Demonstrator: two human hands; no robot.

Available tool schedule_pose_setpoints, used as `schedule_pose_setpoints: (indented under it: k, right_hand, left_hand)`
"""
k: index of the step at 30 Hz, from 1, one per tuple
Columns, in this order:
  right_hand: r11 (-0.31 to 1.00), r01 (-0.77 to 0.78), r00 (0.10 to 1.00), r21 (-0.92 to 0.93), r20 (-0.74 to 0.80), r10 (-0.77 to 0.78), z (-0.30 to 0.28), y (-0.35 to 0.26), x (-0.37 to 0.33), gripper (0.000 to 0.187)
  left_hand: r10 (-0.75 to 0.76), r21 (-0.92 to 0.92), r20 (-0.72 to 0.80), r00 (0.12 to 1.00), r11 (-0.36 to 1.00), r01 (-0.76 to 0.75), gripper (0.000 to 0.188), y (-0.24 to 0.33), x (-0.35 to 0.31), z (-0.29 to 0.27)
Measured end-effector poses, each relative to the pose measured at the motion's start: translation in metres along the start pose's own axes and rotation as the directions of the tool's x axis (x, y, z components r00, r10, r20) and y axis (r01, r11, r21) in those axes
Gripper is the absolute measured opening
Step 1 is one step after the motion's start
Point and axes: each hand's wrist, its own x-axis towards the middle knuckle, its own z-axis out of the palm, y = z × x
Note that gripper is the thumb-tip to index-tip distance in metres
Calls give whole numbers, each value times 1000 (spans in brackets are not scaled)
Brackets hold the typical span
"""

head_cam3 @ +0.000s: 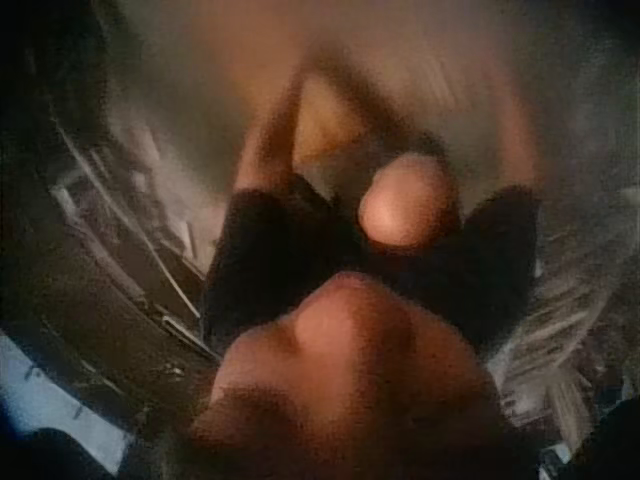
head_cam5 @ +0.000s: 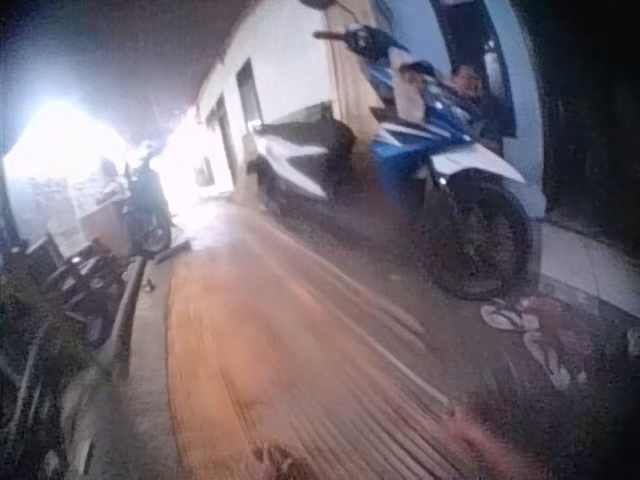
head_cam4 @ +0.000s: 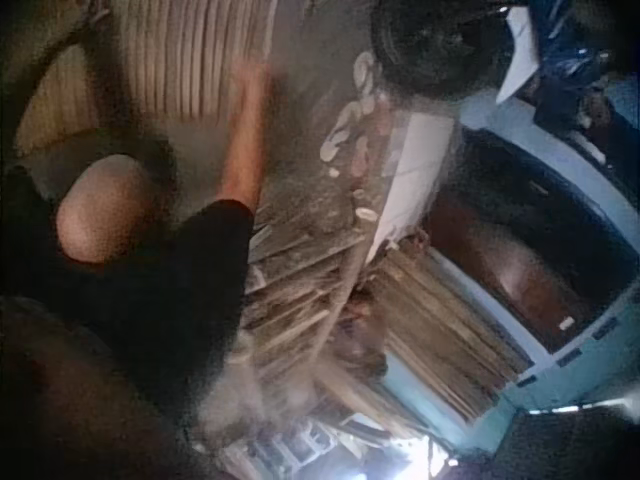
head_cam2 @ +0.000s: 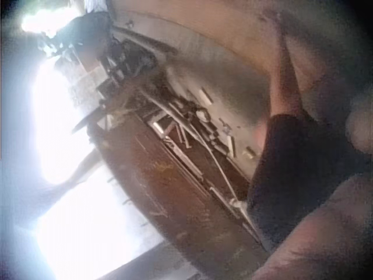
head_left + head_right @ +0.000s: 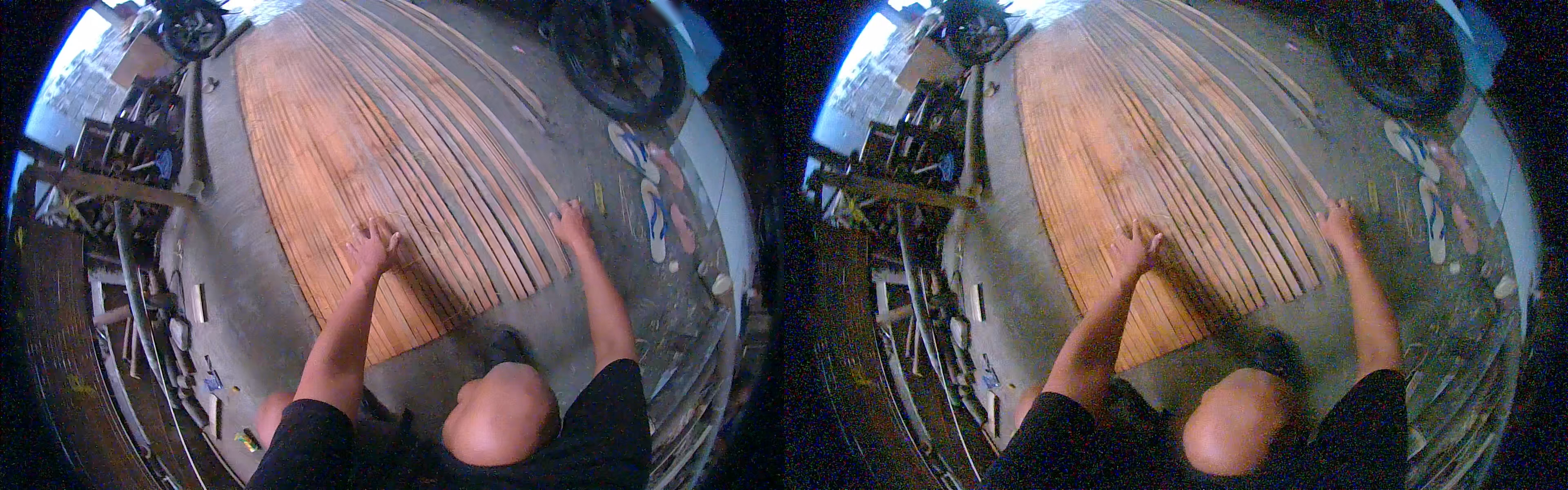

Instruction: The person unties a yellow rope from a bundle of bamboo poles, then picks up a stack of thin bamboo strips from the floor. They spread the strips out and repeatedly align and adjust them by hand on the floor.

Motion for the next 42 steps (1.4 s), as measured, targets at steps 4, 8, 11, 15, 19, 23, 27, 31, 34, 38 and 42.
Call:
schedule_pose_setpoints:
  k: [4, 8, 11, 15, 19, 23, 27, 31, 34, 38, 42]
  right_hand:
    - [997, -77, 992, 32, -96, 80, 42, 68, -14, 46]
    - [987, -68, 987, 143, -133, 87, 65, 94, -17, 44]
    - [986, -1, 976, 164, -216, 37, 68, 97, -11, 39]
    - [967, -36, 998, 253, -37, 46, 51, 97, 2, 34]
    - [929, -33, 996, 367, 85, 1, 20, 80, -1, 36]
    - [861, 98, 994, 498, -7, -109, -22, 43, -10, 36]
    - [800, 118, 993, 588, -88, -82, -41, 23, -21, 34]
    - [710, 138, 990, 691, -107, -88, -42, -2, -55, 34]
    - [661, 169, 985, 731, -104, -136, -21, -19, -82, 36]
    - [622, 347, 937, 702, -291, -194, 13, -39, -111, 41]
    - [591, 77, 968, 803, 82, -238, -1, -74, -126, 43]
  left_hand:
    - [130, -38, -141, 981, 990, -137, 86, 45, -18, 48]
    - [322, 13, -244, 915, 944, -328, 71, 88, -25, 79]
    - [490, 31, -181, 852, 869, -493, 66, 109, -26, 84]
    - [478, 48, -139, 867, 878, -476, 64, 117, -36, 99]
    - [465, 77, -222, 857, 885, -460, 62, 111, -37, 111]
    - [402, 51, -241, 883, 914, -402, 62, 113, -38, 115]
    - [343, 15, -225, 912, 937, -348, 62, 118, -41, 118]
    - [337, 27, -232, 912, 940, -341, 62, 118, -40, 121]
    - [300, -43, -257, 919, 946, -321, 63, 116, -36, 127]
    - [110, -251, -166, 980, 956, -150, 66, 156, -36, 104]
    - [96, -172, -341, 935, 972, -162, 61, 149, -32, 119]
